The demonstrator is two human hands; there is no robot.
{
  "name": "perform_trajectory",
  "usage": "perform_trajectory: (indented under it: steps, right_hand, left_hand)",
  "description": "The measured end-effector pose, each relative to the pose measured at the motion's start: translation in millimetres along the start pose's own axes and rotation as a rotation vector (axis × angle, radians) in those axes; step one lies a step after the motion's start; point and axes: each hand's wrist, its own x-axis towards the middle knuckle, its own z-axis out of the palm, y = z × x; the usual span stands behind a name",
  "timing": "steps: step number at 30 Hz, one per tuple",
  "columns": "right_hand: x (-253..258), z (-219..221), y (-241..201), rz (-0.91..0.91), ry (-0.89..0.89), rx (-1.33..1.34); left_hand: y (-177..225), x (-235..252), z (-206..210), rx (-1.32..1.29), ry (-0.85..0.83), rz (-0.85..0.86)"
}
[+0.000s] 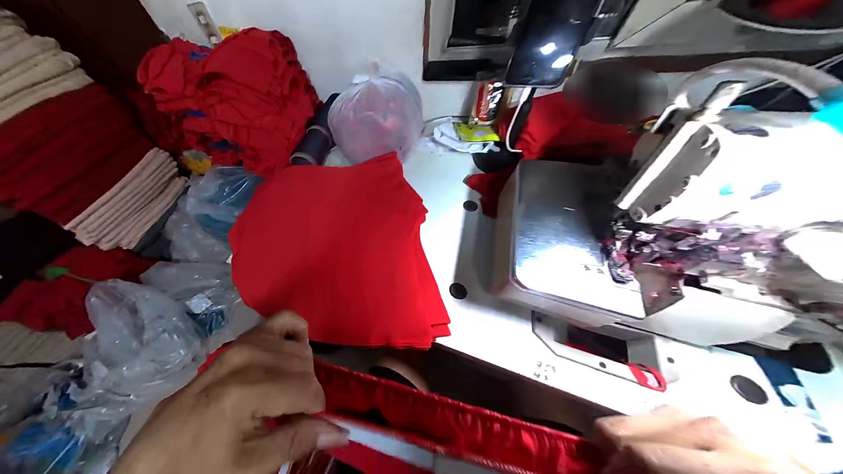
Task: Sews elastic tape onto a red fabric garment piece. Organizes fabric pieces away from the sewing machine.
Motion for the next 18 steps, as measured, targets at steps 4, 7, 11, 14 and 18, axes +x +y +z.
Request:
perform_trajectory:
  steps: [4,7,11,14,18]
  right_hand:
    - [37,30,24,0.078,-0.024,-0.29]
    - [80,76,67,-0.027,0.115,-0.539]
    - [155,119,88,-0.185,0.144,-0.767]
    - [204,145,74,-0.272,0.16,-0.851]
    - [234,187,52,-0.294,0.128,-0.938]
  left_hand:
    - [-23,-38,2,0.223,0.011,-0.176]
    - [-38,-77,-7,0.455,0.045,-0.331]
    - [-35,-135,-49,0.807,0.11,-0.453]
    - [3,-171,-73,1.105,0.138,-0.487]
    - [63,-211,-47,1.526,0.162,-0.626]
